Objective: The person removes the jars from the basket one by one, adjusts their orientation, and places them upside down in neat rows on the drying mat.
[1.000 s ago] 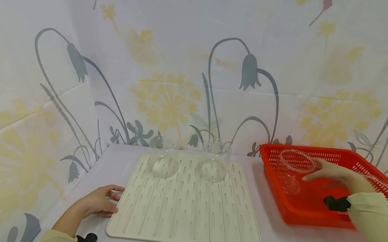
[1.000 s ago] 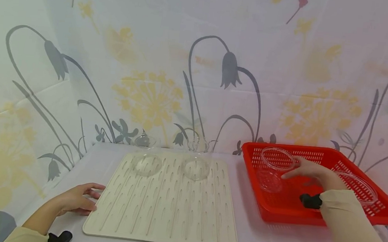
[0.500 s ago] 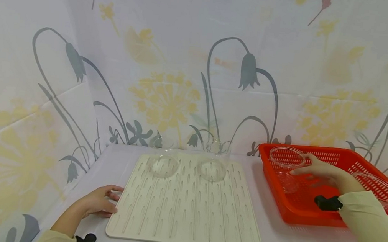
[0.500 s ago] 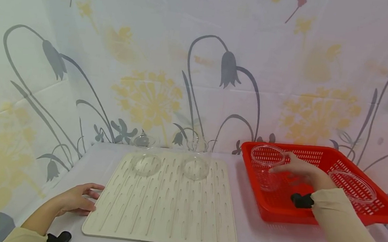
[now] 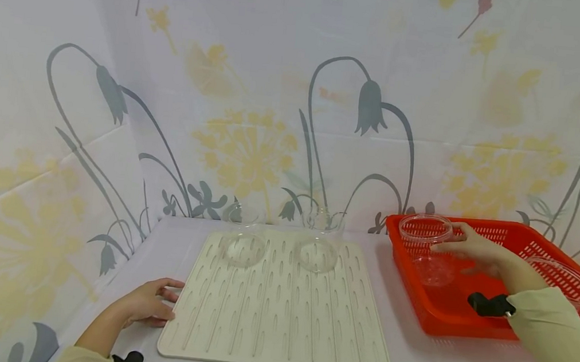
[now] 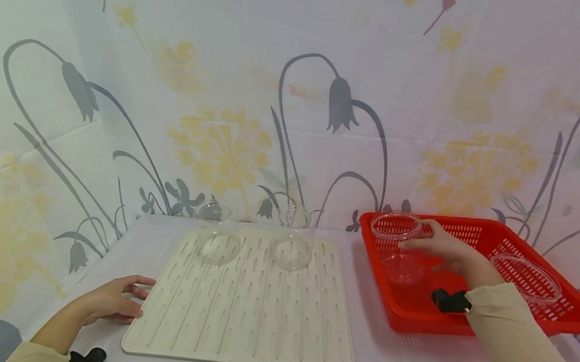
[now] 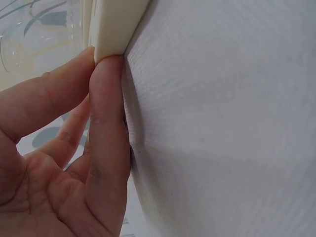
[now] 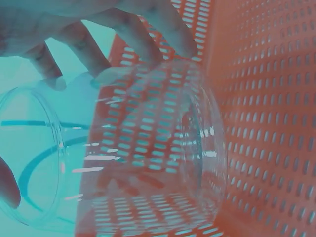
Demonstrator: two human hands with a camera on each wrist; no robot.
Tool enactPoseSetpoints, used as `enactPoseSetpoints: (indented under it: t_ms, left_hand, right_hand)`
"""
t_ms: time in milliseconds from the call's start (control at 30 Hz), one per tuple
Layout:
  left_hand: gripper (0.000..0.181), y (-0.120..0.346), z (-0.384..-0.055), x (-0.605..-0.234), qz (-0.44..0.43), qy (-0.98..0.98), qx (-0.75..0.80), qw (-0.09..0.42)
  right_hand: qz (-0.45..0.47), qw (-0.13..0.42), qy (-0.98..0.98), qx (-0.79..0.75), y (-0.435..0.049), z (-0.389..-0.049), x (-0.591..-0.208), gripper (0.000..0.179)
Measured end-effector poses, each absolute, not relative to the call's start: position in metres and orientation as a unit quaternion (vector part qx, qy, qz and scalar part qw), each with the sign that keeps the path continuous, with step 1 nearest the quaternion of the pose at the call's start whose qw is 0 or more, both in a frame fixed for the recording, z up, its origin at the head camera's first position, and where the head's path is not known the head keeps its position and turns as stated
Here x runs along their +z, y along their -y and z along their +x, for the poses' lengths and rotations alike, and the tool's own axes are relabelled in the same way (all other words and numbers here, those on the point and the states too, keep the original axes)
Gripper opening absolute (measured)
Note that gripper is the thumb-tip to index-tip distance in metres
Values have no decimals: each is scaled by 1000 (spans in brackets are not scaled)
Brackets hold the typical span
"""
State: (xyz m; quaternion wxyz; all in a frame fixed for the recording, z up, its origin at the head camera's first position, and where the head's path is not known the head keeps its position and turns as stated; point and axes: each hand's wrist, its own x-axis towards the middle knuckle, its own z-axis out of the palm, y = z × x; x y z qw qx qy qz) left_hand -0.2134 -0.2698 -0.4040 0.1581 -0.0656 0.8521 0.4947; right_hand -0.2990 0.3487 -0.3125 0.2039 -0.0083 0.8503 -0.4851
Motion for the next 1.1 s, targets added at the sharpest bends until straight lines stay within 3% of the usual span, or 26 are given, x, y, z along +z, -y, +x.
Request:
enactPoseSetpoints:
  t_ms: [700, 1100]
  left_hand:
    - [67, 271, -213, -403, -53, -848, 498, 172]
    - [66, 271, -210, -402, -50, -849, 504, 153]
  right_hand:
    - [-26, 138, -881, -451, -334, -283, -295, 97]
    - [-39, 105, -888, -446, -329, -273, -289, 94]
